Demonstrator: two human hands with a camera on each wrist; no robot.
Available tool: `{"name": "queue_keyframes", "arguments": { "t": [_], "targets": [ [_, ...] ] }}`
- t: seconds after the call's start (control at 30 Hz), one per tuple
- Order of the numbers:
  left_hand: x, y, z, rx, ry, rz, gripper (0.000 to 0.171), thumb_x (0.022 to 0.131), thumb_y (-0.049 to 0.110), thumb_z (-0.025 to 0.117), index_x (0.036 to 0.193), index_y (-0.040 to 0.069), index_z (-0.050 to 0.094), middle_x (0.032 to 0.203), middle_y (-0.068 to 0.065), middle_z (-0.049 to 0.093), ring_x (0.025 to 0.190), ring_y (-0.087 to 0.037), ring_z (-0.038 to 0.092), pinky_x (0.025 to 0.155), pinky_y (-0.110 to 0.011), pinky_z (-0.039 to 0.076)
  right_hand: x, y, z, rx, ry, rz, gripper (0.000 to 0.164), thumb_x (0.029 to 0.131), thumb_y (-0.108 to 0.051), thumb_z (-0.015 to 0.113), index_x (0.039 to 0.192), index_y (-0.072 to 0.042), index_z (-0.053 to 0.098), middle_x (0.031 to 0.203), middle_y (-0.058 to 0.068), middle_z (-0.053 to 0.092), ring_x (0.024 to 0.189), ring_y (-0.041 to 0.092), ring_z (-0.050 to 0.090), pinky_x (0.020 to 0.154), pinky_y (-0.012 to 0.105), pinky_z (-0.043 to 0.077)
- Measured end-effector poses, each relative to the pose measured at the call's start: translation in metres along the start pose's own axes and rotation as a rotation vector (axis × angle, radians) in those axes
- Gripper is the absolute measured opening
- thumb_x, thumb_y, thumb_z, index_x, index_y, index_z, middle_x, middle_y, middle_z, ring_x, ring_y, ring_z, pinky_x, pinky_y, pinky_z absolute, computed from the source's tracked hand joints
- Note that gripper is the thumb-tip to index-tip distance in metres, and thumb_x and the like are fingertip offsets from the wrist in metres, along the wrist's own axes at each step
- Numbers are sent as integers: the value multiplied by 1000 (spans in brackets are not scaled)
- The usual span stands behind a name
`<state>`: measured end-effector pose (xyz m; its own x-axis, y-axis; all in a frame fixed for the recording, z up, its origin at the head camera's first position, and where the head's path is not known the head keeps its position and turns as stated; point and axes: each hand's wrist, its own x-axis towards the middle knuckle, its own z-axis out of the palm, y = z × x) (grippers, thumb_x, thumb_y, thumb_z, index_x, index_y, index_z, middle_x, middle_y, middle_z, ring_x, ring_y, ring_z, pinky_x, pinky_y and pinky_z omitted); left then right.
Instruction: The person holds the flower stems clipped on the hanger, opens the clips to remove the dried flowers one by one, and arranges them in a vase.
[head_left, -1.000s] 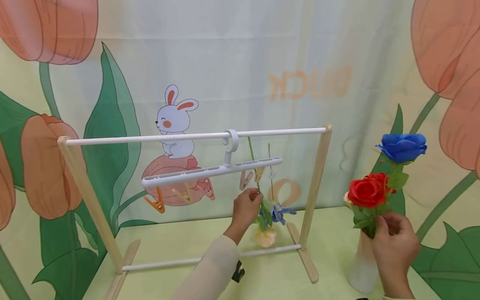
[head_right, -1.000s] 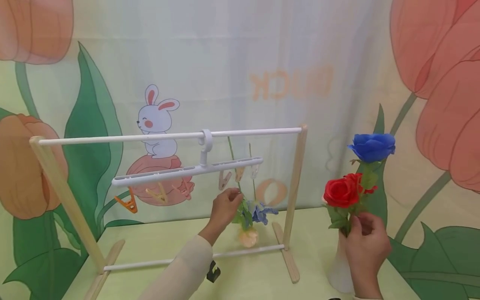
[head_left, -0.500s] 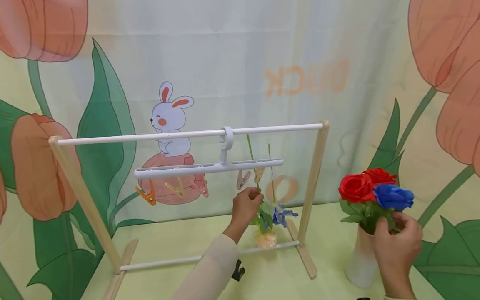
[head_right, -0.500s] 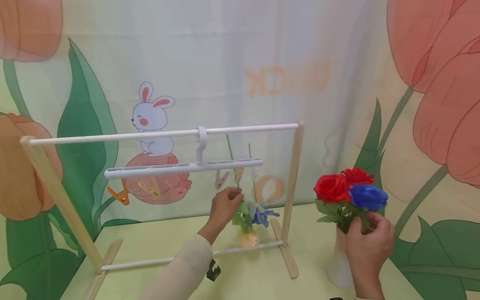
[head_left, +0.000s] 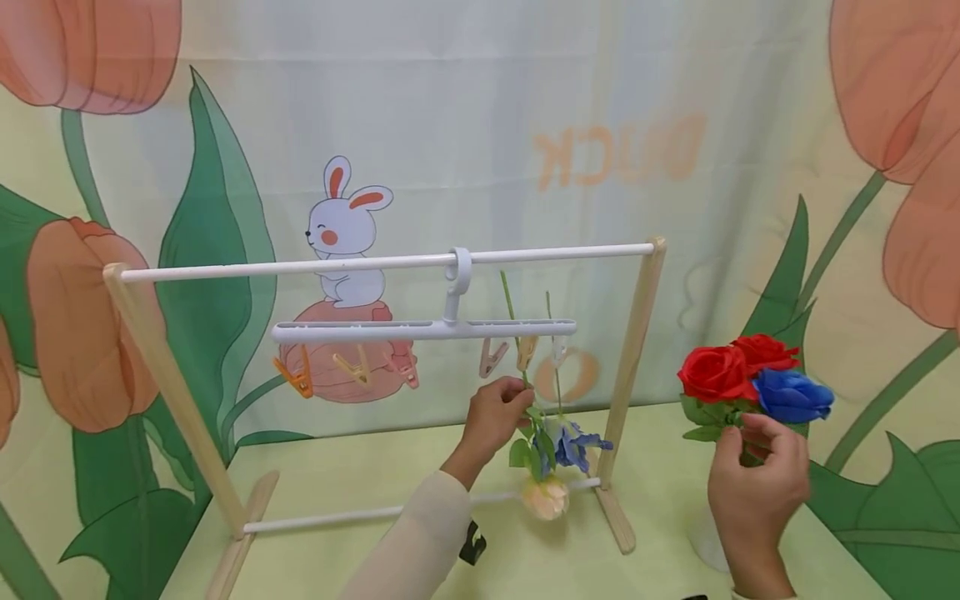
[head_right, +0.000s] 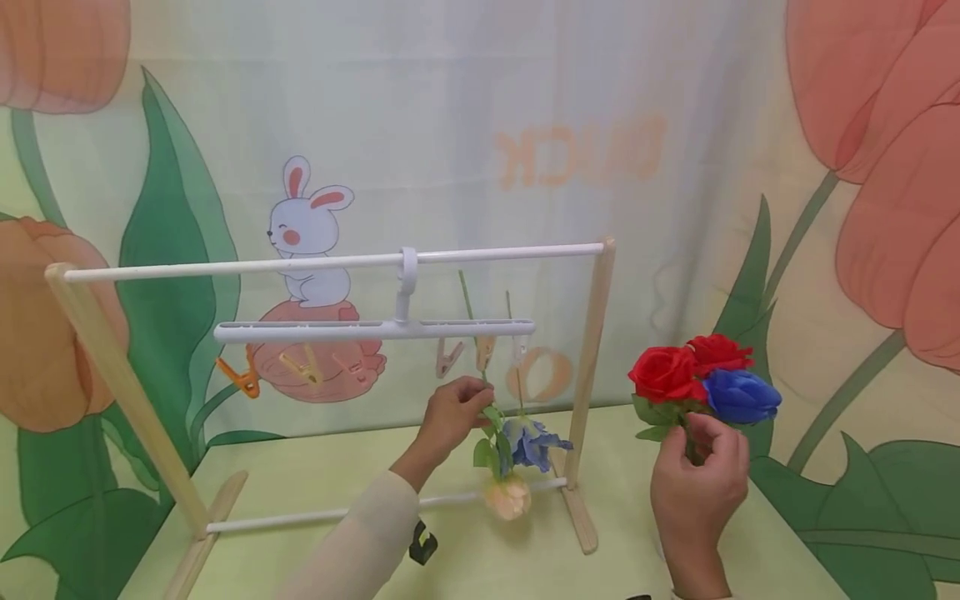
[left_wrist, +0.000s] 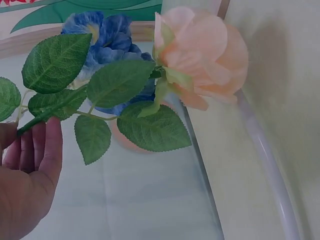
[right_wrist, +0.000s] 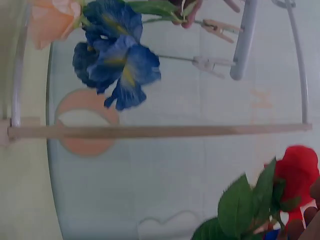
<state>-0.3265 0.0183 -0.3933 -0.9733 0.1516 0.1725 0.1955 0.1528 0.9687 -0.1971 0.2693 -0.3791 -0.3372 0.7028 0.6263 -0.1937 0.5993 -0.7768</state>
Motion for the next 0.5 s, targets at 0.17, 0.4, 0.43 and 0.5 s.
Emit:
{"name": "queue_keyframes", "arguments": {
  "t": [0.17, 0.4, 0.43, 0.5],
  "targets": [
    [-5, 3, -2, -45, -41, -14, 18, 99, 17, 66, 109, 3, 70, 99, -12, 69, 77, -13, 68, 75, -36, 64, -14, -11, 13, 33, -101, -20, 21, 92, -3, 63, 111, 5, 66, 98, 5, 61, 85, -15, 43, 82, 15, 35],
    [-13, 7, -5, -101, -84, -26, 17, 99, 15, 65, 109, 1, 69, 95, -5, 66, 76, -14, 65, 77, -44, 63, -29, -23, 40, 85, -239, -32, 21, 93, -5, 63, 112, 2, 66, 106, 17, 66, 85, -7, 51, 76, 14, 43],
    [-14, 7, -5, -108, -90, -29, 17, 99, 14, 65, 109, 1, 69, 94, -4, 65, 77, -15, 65, 77, -45, 63, -31, -25, 44, 84, -262, -34, 20, 94, -6, 63, 112, 2, 67, 105, 16, 66, 84, -4, 53, 75, 13, 43],
    [-15, 7, -6, -115, -103, -34, 16, 98, 14, 65, 107, 1, 68, 93, -5, 64, 76, -15, 64, 77, -45, 63, -35, -30, 54, 83, -308, -34, 20, 94, -7, 63, 112, 1, 67, 103, 15, 67, 84, 5, 58, 75, 10, 43]
  ]
}}
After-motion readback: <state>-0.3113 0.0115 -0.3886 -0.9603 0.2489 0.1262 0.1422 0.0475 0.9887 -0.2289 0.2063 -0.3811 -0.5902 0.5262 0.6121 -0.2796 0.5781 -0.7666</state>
